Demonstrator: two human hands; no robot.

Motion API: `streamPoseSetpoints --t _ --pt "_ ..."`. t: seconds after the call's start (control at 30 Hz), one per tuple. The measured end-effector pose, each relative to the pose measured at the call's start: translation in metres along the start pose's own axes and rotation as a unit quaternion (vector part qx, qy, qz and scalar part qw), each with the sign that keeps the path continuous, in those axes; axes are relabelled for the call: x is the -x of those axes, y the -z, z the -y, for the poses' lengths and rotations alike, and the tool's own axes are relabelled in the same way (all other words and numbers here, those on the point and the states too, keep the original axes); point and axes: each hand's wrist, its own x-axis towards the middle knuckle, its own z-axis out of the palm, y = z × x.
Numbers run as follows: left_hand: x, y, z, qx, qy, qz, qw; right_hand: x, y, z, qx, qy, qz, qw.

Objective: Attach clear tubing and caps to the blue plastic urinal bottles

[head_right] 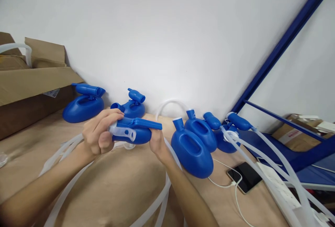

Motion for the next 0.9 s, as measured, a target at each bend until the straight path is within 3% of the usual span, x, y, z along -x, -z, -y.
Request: streamPoseSetpoints --t 0.13,0.33,0.47,0.5,0.67,0.77,0.9 --pt "-0.004 0.000 -0.008 0.028 0.105 0.057 0.992 0.002 -0.003 0.004 0.023 0.026 0.000 0.999" --pt "-0.008 0.005 0.011 0.075 0.095 0.133 0.984 -0.019 0.009 -0.001 0.033 0.021 0.078 0.996" --pt "-0.014 0.015 0.026 0.052 0.125 0.153 0.979 -0.030 0.034 0.006 -0.008 0.006 -0.005 1.000" --pt "-0.016 0.016 0.028 0.054 0.123 0.163 0.977 -0.029 0.039 0.011 -0.016 0.019 -0.001 1.000" --pt "-0.017 0.017 0.024 0.079 0.104 0.232 0.964 -0.012 0.039 0.042 0.059 0.061 0.137 0.987" --pt "-0.019 0.014 0.014 0.121 0.120 0.239 0.956 -0.008 0.028 0.047 0.058 0.008 0.146 0.988" --pt "-0.023 0.012 0.004 0.182 0.182 0.238 0.936 -0.010 0.022 0.040 -0.048 -0.067 0.180 0.980"
